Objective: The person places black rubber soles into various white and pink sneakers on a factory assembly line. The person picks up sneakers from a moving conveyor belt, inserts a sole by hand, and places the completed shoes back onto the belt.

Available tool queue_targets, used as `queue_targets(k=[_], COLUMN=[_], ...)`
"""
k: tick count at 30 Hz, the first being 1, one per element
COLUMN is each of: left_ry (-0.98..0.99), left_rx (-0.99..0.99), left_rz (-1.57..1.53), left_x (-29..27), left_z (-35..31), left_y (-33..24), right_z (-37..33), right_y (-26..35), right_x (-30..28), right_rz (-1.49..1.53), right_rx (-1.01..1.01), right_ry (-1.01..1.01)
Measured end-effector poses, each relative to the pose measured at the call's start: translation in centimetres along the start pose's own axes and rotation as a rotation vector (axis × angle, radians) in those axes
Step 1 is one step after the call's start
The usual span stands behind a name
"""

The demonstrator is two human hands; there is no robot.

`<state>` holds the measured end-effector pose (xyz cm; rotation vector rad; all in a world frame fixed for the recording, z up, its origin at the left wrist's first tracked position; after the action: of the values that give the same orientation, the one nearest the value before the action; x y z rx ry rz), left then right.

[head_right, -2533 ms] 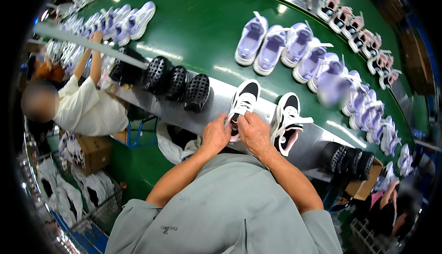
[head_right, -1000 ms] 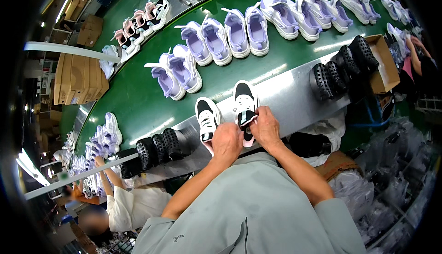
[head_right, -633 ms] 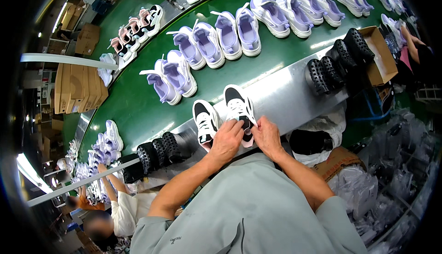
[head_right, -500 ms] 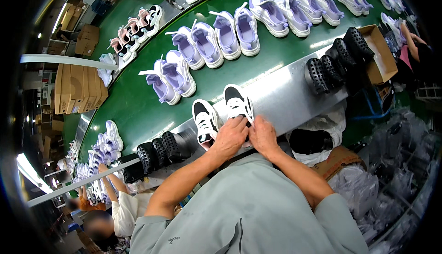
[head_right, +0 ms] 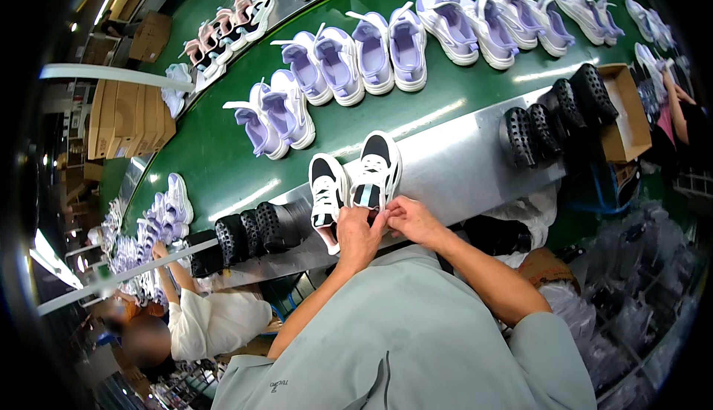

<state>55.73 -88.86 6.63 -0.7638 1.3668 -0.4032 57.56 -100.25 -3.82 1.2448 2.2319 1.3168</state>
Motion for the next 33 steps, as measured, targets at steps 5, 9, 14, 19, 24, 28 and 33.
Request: queue_targets(k=[5, 9, 14, 19, 24, 28, 33], left_ry=[-0.058, -0.031, -0.063, -0.104, -0.154, -0.157, -0.069], left_rx=[-0.095, -0.219, -0.343, -0.499, -0.551, -0.505, -0.119], left_rz=[-0.027, -0.090, -0.214, -0.436, -0.563, -0.509, -0.203], left_x=[0.4, 0.5, 0.2, 0.3, 1.5, 1.4, -0.7], left_z=[-0.3, -0.6, -0.8, -1.2, -1.8, -1.7, -1.2], left_y=[1.2, 2.2, 4.0, 4.6, 5.8, 5.3, 1.0], right_z=[0.6, 2.0, 2.1, 1.0, 0.6, 1.9, 1.7], right_y=[5.5, 9.0, 7.0, 2.8, 1.6, 1.5, 1.8], right_x=[-5.0, -2.4, -2.8, -2.8, -2.0, -2.5, -3.5], right_rz=[-0.020, 0.064, -0.020, 0.066, 0.079, -0.275, -0.456], right_rx=[0.140, 0.152, 0.182, 0.186, 0.162, -0.044, -0.045], right_ry=[-0.132, 0.030, 0.115, 0.041, -0.027, -0.138, -0.108])
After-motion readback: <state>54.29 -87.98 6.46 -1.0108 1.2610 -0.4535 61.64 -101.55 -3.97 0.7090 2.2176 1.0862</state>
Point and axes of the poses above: each hand's wrist, its own z-axis towards the middle knuckle, its own x-axis out of the palm, y = z × x, the point moved 10 cm from there along z, towards the middle knuckle, and after that the axes turned 11 degrees about -z, right-handed, at the moved point
